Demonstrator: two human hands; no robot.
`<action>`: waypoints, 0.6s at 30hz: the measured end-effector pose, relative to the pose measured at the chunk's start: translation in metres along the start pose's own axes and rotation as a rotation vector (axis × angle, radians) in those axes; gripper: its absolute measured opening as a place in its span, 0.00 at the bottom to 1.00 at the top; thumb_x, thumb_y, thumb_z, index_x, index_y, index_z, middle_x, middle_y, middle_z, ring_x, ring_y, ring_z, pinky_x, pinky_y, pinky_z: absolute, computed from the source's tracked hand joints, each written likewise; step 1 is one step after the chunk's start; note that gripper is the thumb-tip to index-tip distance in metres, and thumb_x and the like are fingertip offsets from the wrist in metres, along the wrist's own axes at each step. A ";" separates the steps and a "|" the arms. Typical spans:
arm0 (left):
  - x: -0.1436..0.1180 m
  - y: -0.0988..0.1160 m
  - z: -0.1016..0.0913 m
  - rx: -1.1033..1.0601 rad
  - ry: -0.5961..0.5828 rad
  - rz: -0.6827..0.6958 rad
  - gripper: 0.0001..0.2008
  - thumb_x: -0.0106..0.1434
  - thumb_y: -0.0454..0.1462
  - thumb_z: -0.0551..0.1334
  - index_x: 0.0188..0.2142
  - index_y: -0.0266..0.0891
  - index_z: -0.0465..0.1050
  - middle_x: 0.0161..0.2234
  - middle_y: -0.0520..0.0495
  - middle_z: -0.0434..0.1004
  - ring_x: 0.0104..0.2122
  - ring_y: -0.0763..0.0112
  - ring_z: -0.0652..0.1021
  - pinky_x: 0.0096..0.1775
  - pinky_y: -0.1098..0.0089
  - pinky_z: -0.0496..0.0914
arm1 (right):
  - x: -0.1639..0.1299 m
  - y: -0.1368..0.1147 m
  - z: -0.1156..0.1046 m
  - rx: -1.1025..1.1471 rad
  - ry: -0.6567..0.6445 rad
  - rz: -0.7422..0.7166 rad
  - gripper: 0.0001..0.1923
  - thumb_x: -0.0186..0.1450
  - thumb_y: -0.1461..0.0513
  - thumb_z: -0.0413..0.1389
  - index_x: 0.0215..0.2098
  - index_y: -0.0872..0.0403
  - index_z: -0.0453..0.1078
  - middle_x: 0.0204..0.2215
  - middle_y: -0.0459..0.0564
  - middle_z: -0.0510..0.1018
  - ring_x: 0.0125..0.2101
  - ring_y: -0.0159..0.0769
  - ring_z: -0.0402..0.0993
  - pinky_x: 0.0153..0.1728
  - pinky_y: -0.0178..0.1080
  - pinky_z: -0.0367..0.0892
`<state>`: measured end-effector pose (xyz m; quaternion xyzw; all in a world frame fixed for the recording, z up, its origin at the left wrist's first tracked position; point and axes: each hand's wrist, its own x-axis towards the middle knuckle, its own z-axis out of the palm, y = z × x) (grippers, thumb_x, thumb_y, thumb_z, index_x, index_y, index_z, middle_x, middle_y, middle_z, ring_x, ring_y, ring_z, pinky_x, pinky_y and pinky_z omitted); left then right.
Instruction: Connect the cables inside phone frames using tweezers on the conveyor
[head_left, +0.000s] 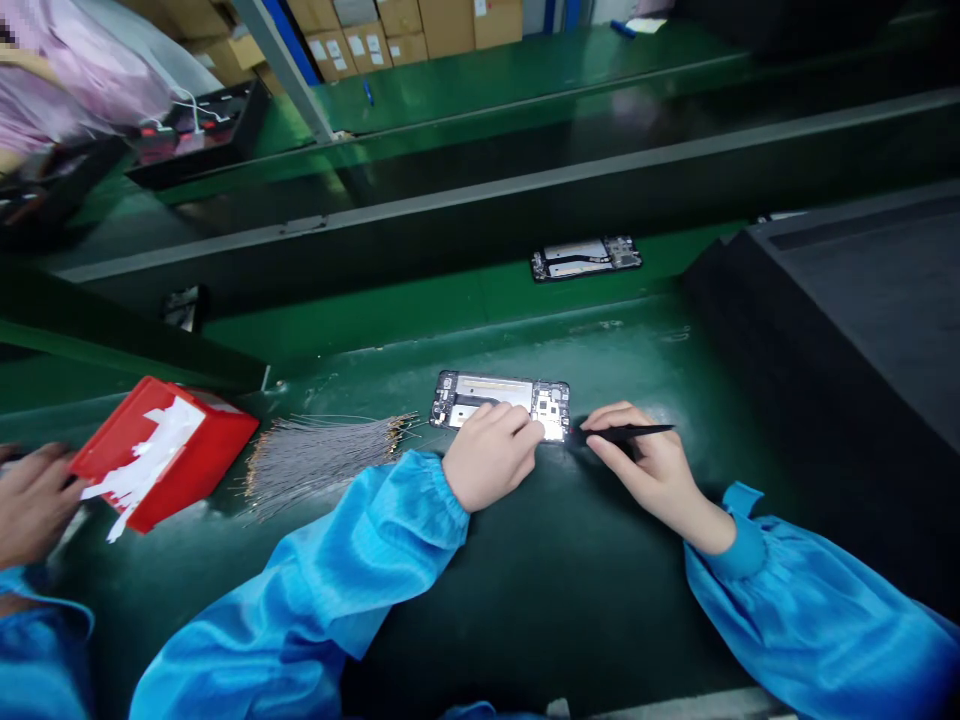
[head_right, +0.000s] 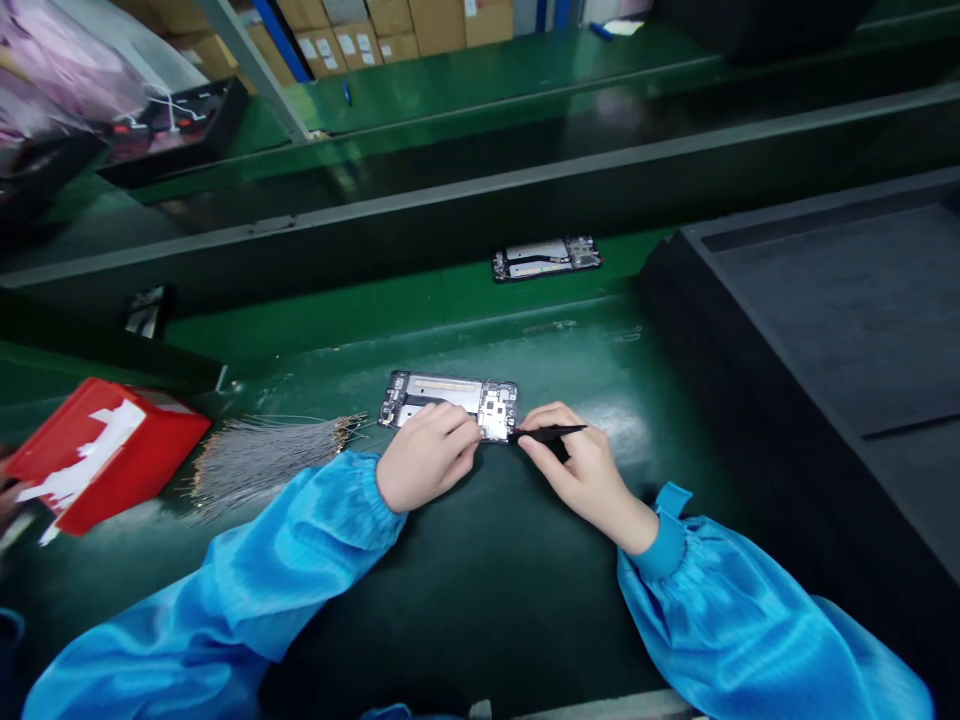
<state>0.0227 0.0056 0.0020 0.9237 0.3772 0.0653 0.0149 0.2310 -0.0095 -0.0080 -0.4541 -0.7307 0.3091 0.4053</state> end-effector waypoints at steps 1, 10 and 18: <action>0.001 0.001 0.001 0.003 0.002 -0.013 0.07 0.62 0.34 0.50 0.31 0.38 0.65 0.29 0.49 0.64 0.31 0.68 0.65 0.33 0.67 0.57 | 0.000 0.000 0.000 0.004 -0.002 0.001 0.05 0.60 0.65 0.54 0.36 0.52 0.65 0.32 0.49 0.73 0.36 0.37 0.70 0.37 0.41 0.66; 0.001 0.000 0.003 0.067 0.078 0.069 0.06 0.60 0.33 0.52 0.30 0.40 0.66 0.26 0.49 0.63 0.29 0.67 0.63 0.30 0.67 0.54 | 0.003 -0.004 0.001 0.017 -0.016 0.015 0.04 0.60 0.64 0.53 0.36 0.52 0.64 0.32 0.50 0.74 0.35 0.36 0.71 0.36 0.41 0.67; 0.002 0.001 0.003 0.066 0.099 0.080 0.07 0.61 0.33 0.51 0.30 0.40 0.66 0.25 0.49 0.62 0.29 0.68 0.62 0.30 0.67 0.54 | 0.004 -0.004 0.002 0.034 -0.026 0.013 0.05 0.60 0.65 0.53 0.35 0.52 0.64 0.32 0.49 0.74 0.35 0.36 0.71 0.37 0.41 0.67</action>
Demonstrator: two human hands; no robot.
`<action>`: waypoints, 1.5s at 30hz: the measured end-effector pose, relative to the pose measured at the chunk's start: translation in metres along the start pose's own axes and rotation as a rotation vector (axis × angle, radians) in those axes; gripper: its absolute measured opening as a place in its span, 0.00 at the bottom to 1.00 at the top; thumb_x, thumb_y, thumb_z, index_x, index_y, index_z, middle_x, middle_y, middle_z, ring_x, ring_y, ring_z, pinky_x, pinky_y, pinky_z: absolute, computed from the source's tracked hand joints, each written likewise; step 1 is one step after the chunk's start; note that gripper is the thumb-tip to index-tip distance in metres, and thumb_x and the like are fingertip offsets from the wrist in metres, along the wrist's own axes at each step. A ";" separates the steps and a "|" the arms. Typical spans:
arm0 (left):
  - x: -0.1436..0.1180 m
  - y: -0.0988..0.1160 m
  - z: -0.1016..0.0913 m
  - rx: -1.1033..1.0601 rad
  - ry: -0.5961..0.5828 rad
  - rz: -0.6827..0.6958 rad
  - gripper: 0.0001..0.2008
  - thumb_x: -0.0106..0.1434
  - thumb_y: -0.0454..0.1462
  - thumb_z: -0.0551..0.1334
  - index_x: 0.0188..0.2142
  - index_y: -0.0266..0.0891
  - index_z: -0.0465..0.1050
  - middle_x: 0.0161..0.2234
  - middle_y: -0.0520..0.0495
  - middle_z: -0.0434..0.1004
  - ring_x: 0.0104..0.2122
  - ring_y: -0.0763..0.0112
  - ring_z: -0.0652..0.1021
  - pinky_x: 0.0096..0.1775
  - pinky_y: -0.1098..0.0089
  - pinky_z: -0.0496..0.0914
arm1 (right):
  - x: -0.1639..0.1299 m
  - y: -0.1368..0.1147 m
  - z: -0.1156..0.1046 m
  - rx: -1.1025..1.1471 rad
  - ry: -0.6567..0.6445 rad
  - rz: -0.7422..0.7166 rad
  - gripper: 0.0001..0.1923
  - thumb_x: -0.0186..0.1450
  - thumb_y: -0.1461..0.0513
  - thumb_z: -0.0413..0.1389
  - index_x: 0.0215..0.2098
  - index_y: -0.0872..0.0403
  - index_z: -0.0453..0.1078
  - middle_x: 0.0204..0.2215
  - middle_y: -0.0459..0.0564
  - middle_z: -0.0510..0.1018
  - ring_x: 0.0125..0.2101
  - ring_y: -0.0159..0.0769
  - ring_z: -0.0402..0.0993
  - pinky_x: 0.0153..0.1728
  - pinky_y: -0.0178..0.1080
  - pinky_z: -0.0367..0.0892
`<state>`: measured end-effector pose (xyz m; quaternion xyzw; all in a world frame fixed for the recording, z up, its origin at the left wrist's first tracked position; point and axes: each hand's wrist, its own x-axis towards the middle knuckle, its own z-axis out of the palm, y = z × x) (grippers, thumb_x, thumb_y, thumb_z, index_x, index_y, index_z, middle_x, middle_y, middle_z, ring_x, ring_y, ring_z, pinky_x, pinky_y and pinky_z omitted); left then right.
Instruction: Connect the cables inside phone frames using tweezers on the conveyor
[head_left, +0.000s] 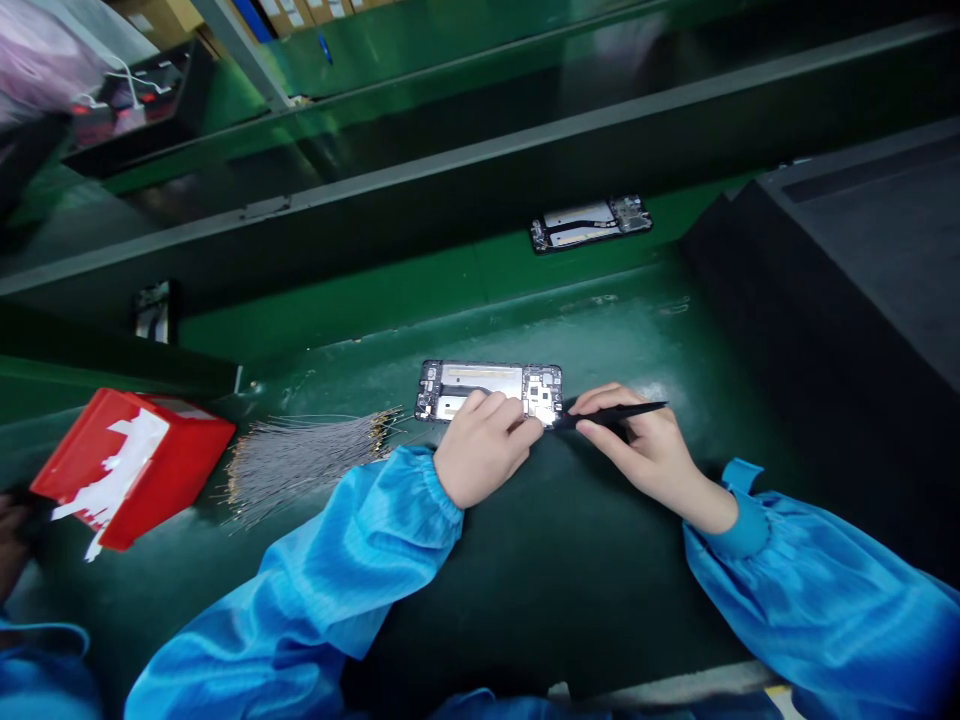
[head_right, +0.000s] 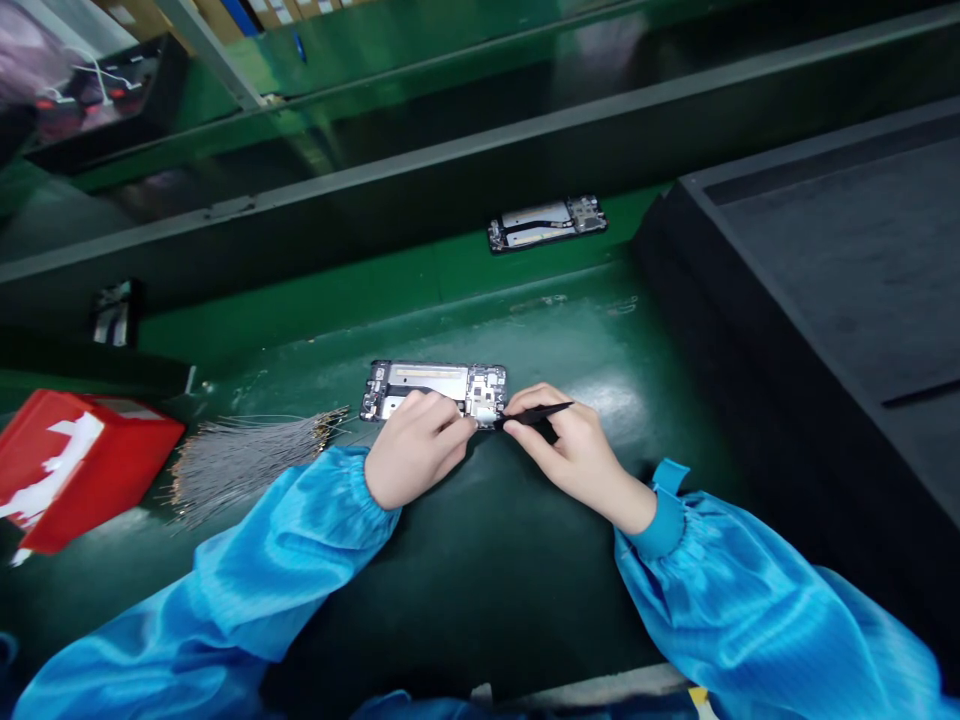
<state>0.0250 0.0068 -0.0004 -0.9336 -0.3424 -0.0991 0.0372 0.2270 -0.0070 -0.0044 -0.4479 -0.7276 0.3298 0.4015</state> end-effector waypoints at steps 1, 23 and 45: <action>0.000 0.000 0.000 0.000 0.002 -0.004 0.07 0.61 0.33 0.51 0.30 0.40 0.66 0.25 0.49 0.62 0.29 0.68 0.62 0.30 0.67 0.54 | 0.000 0.000 0.000 -0.001 0.001 -0.001 0.05 0.60 0.65 0.54 0.36 0.52 0.64 0.33 0.49 0.74 0.35 0.36 0.71 0.37 0.41 0.67; 0.001 -0.001 -0.001 -0.006 -0.013 -0.010 0.07 0.61 0.33 0.51 0.29 0.39 0.66 0.25 0.50 0.63 0.28 0.68 0.63 0.30 0.67 0.55 | -0.003 -0.002 0.004 -0.105 -0.128 -0.258 0.09 0.59 0.70 0.52 0.37 0.53 0.63 0.33 0.51 0.72 0.34 0.36 0.69 0.34 0.41 0.67; 0.009 -0.007 0.008 -0.310 0.027 -0.179 0.07 0.61 0.33 0.51 0.32 0.34 0.66 0.30 0.46 0.67 0.31 0.69 0.69 0.34 0.69 0.67 | 0.046 -0.001 -0.001 -0.361 -0.465 -0.066 0.29 0.54 0.67 0.52 0.54 0.52 0.52 0.46 0.54 0.60 0.46 0.43 0.63 0.45 0.45 0.65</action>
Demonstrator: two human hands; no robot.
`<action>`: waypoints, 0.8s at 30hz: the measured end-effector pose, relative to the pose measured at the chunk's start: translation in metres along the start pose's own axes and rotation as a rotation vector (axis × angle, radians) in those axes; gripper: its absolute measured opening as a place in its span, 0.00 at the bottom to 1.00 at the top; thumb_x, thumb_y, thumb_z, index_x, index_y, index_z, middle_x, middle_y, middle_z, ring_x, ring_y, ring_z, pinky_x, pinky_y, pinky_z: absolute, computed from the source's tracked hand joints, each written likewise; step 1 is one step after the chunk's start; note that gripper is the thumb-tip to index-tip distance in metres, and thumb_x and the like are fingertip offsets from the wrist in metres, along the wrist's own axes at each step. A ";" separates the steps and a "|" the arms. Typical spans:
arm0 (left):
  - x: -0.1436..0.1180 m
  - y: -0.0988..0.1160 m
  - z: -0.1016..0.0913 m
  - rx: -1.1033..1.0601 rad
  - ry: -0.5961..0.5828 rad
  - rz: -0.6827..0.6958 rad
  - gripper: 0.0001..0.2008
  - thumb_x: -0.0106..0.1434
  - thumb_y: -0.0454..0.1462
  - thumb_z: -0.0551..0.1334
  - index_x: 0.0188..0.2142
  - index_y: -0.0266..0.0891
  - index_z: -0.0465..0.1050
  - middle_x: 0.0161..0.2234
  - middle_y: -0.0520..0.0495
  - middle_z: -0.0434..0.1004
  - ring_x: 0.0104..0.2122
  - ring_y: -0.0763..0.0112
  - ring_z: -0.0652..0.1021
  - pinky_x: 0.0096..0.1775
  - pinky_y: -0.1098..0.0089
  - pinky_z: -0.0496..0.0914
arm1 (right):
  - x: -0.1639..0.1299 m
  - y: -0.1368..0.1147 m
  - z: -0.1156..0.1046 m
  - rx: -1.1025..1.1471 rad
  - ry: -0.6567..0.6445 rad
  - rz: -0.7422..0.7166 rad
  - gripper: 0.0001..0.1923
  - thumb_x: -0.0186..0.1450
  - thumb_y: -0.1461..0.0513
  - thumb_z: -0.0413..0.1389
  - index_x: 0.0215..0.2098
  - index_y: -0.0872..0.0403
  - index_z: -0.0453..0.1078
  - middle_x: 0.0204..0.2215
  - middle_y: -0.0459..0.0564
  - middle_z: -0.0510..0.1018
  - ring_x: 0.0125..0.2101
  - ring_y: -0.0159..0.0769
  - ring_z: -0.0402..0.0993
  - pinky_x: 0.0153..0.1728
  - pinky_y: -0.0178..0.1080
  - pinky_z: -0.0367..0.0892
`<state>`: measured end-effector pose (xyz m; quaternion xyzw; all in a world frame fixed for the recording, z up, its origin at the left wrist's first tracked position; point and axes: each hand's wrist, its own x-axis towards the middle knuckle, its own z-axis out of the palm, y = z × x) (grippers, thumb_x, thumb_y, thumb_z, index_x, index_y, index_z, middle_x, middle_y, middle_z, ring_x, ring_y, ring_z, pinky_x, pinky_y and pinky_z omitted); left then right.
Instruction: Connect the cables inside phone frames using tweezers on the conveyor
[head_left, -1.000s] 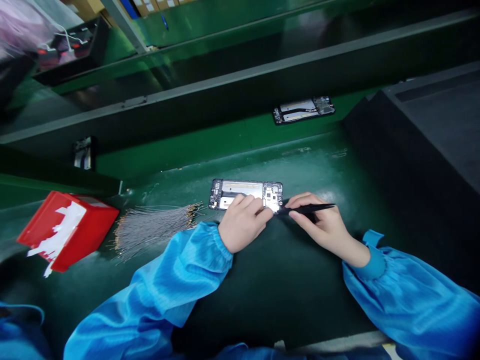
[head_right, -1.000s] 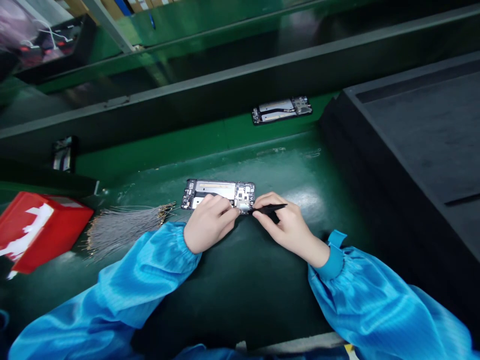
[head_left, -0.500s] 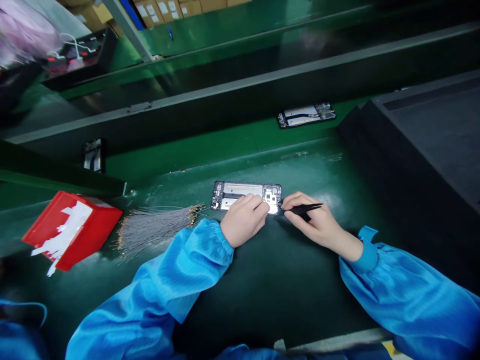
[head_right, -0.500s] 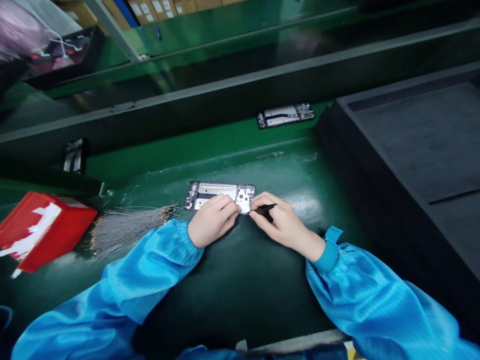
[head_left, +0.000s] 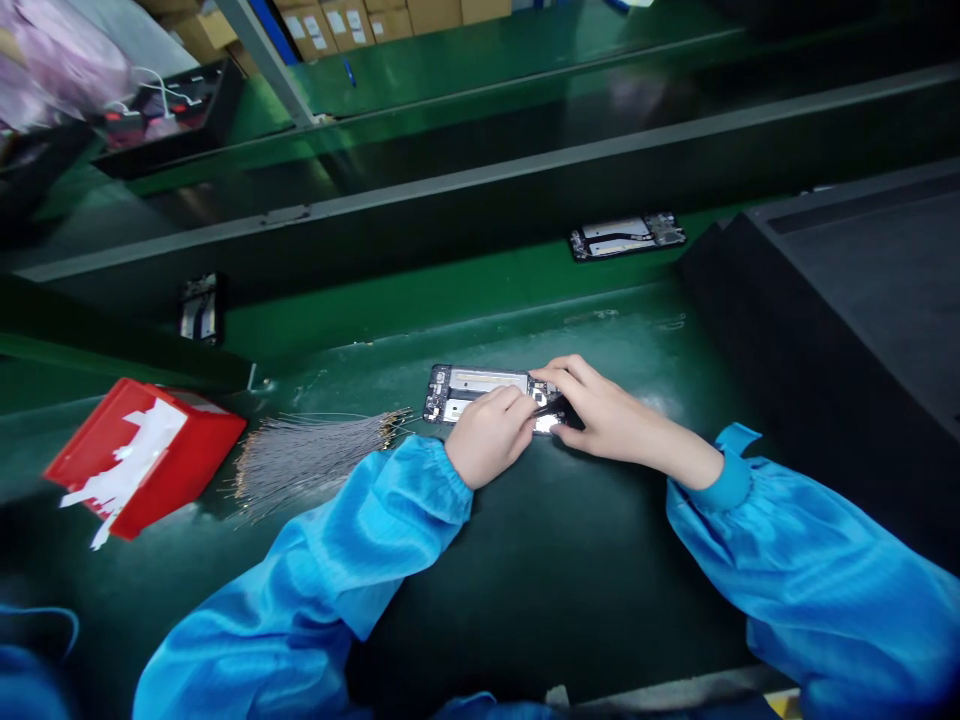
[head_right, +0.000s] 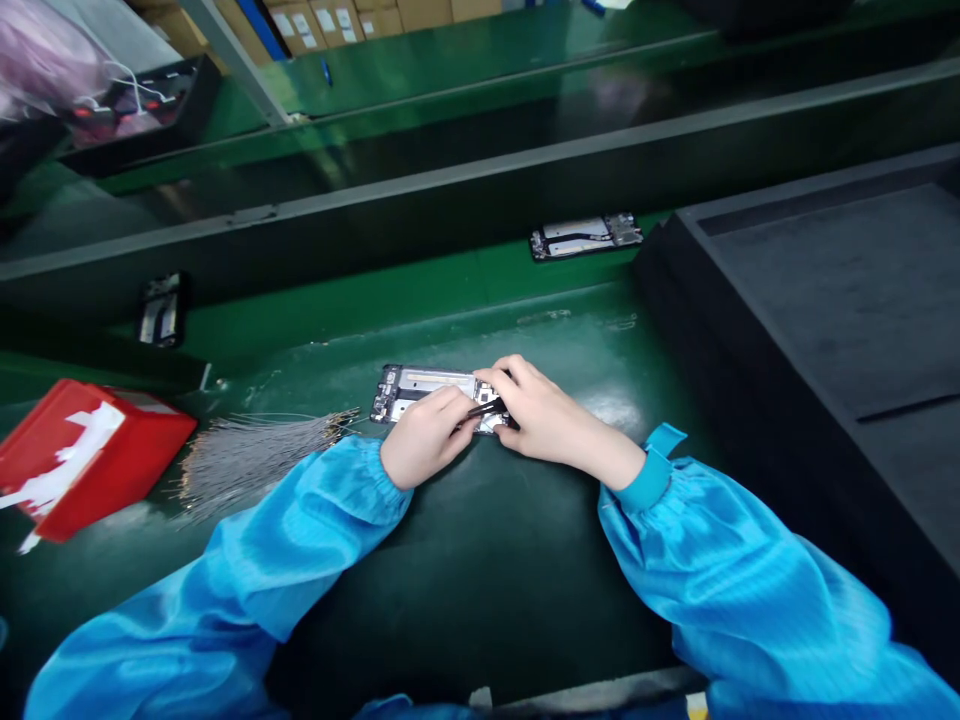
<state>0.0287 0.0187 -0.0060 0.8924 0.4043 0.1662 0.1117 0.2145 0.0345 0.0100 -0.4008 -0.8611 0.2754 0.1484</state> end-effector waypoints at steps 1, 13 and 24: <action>-0.001 0.000 -0.001 -0.034 -0.003 -0.001 0.07 0.61 0.33 0.51 0.31 0.35 0.67 0.29 0.47 0.67 0.31 0.69 0.69 0.34 0.70 0.66 | 0.000 0.000 0.000 0.007 0.007 0.005 0.29 0.54 0.67 0.52 0.54 0.52 0.52 0.46 0.54 0.60 0.46 0.43 0.63 0.45 0.45 0.65; -0.016 -0.001 0.000 -0.183 -0.024 0.113 0.12 0.60 0.31 0.51 0.38 0.38 0.71 0.28 0.49 0.68 0.31 0.71 0.68 0.35 0.69 0.61 | 0.005 -0.001 -0.001 -0.016 -0.015 0.079 0.35 0.52 0.67 0.53 0.56 0.55 0.48 0.48 0.57 0.59 0.47 0.45 0.64 0.42 0.44 0.66; -0.018 -0.002 -0.001 -0.191 0.003 0.137 0.12 0.60 0.31 0.50 0.39 0.37 0.70 0.29 0.48 0.70 0.31 0.70 0.68 0.34 0.69 0.62 | 0.013 -0.007 -0.003 -0.087 -0.109 0.181 0.34 0.50 0.66 0.54 0.54 0.58 0.52 0.45 0.58 0.60 0.37 0.43 0.67 0.37 0.44 0.67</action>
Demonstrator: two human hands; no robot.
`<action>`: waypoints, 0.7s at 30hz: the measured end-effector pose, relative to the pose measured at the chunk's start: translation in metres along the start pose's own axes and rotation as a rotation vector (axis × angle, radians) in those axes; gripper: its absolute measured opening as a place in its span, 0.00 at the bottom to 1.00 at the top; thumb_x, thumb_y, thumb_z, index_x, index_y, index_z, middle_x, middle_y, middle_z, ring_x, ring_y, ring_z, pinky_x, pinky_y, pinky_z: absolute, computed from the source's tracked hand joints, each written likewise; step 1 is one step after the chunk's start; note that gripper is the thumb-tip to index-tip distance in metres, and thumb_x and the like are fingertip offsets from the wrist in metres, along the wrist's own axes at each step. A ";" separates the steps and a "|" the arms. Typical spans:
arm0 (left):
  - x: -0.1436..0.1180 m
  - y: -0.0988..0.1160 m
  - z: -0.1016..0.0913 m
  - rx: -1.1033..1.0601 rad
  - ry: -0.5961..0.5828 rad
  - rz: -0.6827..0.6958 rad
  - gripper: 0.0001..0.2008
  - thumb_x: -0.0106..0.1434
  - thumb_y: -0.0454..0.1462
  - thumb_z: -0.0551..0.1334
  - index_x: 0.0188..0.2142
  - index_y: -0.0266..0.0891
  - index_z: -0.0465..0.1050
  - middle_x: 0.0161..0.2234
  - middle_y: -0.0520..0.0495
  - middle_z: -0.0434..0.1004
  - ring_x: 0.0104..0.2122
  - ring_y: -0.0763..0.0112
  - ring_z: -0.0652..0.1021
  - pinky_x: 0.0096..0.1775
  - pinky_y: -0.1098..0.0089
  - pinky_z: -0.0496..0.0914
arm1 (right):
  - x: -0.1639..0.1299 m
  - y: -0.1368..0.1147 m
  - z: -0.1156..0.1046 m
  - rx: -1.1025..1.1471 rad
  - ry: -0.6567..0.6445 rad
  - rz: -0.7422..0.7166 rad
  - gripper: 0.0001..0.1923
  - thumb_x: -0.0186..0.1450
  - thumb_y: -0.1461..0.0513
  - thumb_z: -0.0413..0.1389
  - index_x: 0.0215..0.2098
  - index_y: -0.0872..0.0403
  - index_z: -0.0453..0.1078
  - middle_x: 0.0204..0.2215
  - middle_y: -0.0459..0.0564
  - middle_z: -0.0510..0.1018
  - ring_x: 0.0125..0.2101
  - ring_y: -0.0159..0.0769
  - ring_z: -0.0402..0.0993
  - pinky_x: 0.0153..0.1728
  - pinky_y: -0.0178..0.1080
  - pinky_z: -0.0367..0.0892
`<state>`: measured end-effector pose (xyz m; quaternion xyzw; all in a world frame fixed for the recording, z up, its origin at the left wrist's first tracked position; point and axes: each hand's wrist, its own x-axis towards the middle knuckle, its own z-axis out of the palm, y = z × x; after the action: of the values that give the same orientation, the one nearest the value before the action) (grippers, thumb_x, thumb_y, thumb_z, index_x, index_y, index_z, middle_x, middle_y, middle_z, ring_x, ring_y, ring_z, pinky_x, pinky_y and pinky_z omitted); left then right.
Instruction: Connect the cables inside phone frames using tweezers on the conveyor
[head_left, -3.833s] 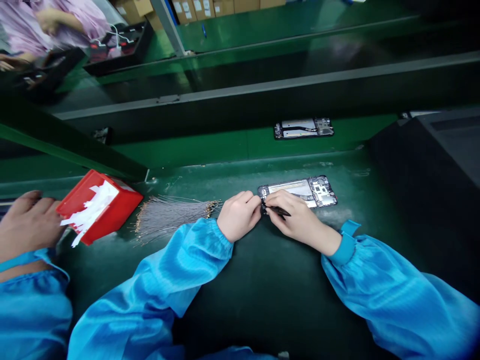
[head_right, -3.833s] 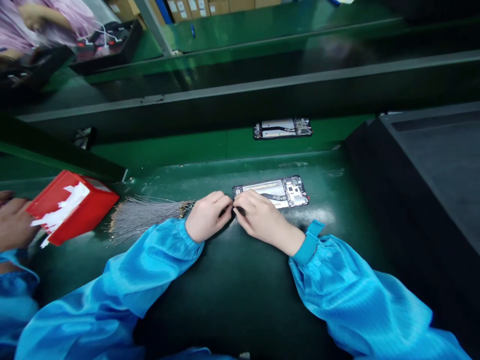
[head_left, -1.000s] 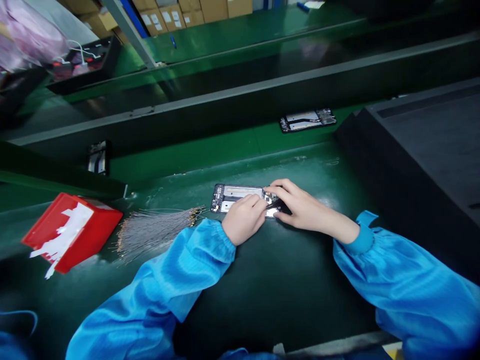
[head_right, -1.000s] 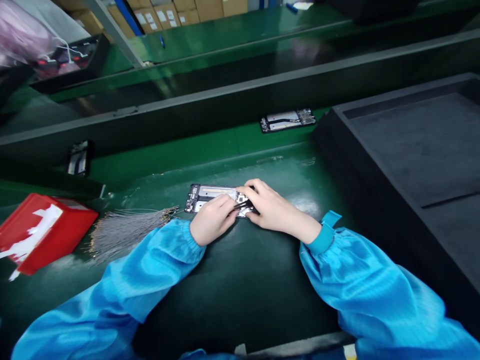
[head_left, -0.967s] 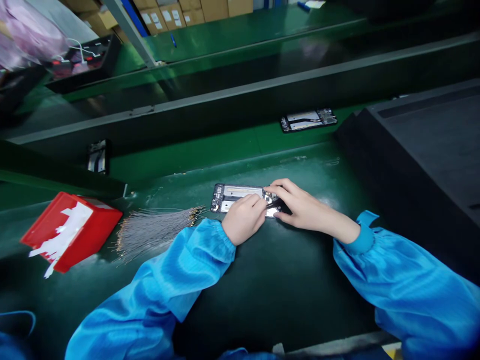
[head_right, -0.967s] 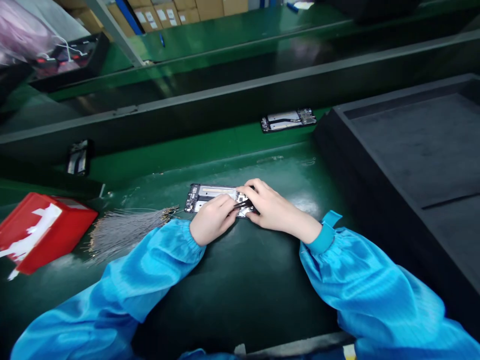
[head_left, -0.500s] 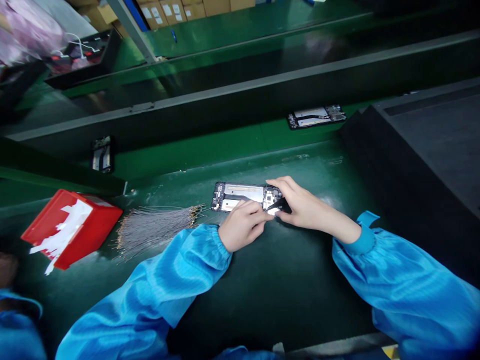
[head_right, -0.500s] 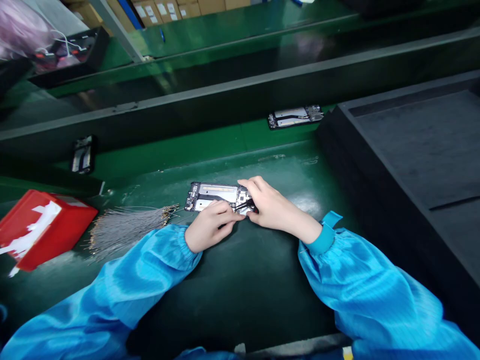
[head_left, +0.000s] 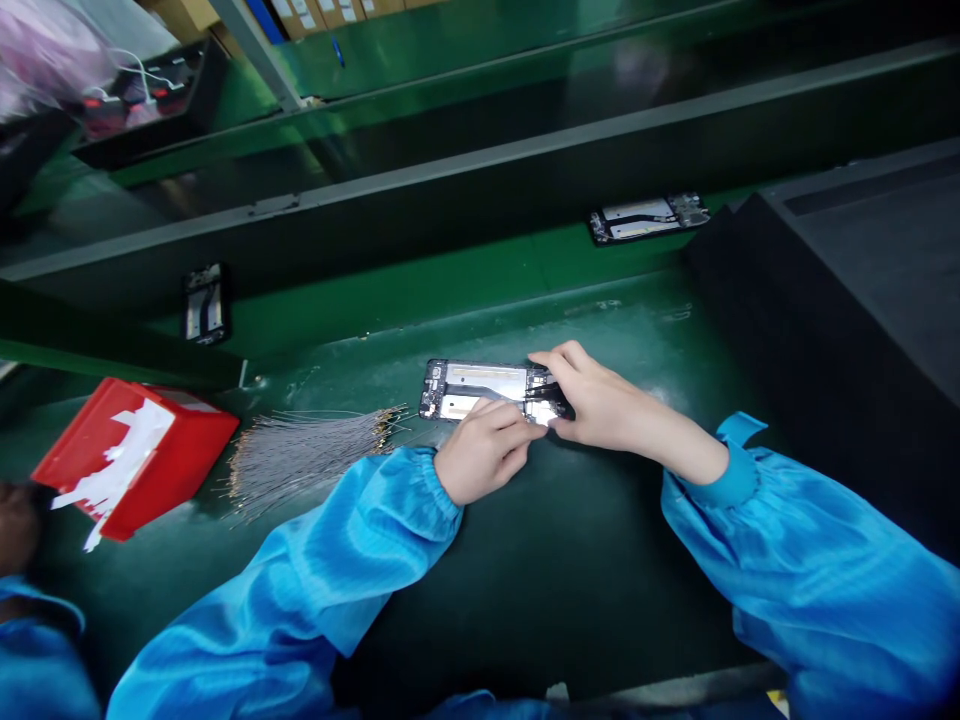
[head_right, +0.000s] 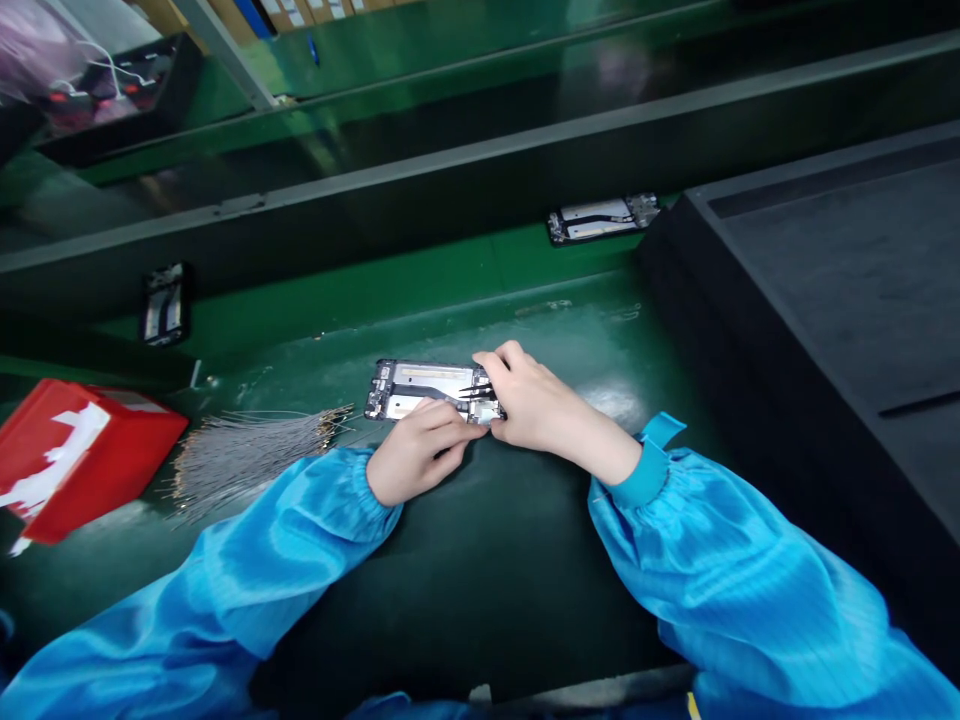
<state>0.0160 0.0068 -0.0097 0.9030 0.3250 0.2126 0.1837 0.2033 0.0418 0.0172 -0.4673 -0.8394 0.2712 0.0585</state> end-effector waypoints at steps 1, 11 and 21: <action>0.000 0.000 0.000 0.013 -0.008 0.003 0.12 0.61 0.31 0.50 0.39 0.37 0.70 0.29 0.48 0.70 0.32 0.70 0.68 0.34 0.68 0.62 | 0.001 -0.001 0.000 -0.009 0.000 0.005 0.34 0.50 0.66 0.54 0.54 0.57 0.52 0.44 0.57 0.60 0.37 0.43 0.67 0.37 0.44 0.66; -0.002 -0.001 -0.001 0.157 -0.083 0.075 0.13 0.60 0.32 0.51 0.42 0.38 0.69 0.32 0.46 0.69 0.35 0.68 0.68 0.37 0.67 0.63 | 0.003 0.003 0.002 -0.001 0.011 -0.042 0.33 0.49 0.66 0.55 0.53 0.53 0.53 0.42 0.55 0.60 0.37 0.43 0.66 0.39 0.45 0.66; -0.007 -0.029 -0.022 0.003 -0.108 0.110 0.15 0.63 0.33 0.48 0.41 0.41 0.72 0.29 0.48 0.66 0.30 0.73 0.66 0.36 0.72 0.64 | 0.001 0.003 -0.004 0.015 -0.048 -0.033 0.32 0.51 0.65 0.55 0.54 0.53 0.52 0.44 0.54 0.59 0.37 0.40 0.67 0.40 0.43 0.66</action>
<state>-0.0142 0.0271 -0.0069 0.9298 0.2650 0.1729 0.1879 0.2063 0.0456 0.0192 -0.4463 -0.8461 0.2877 0.0461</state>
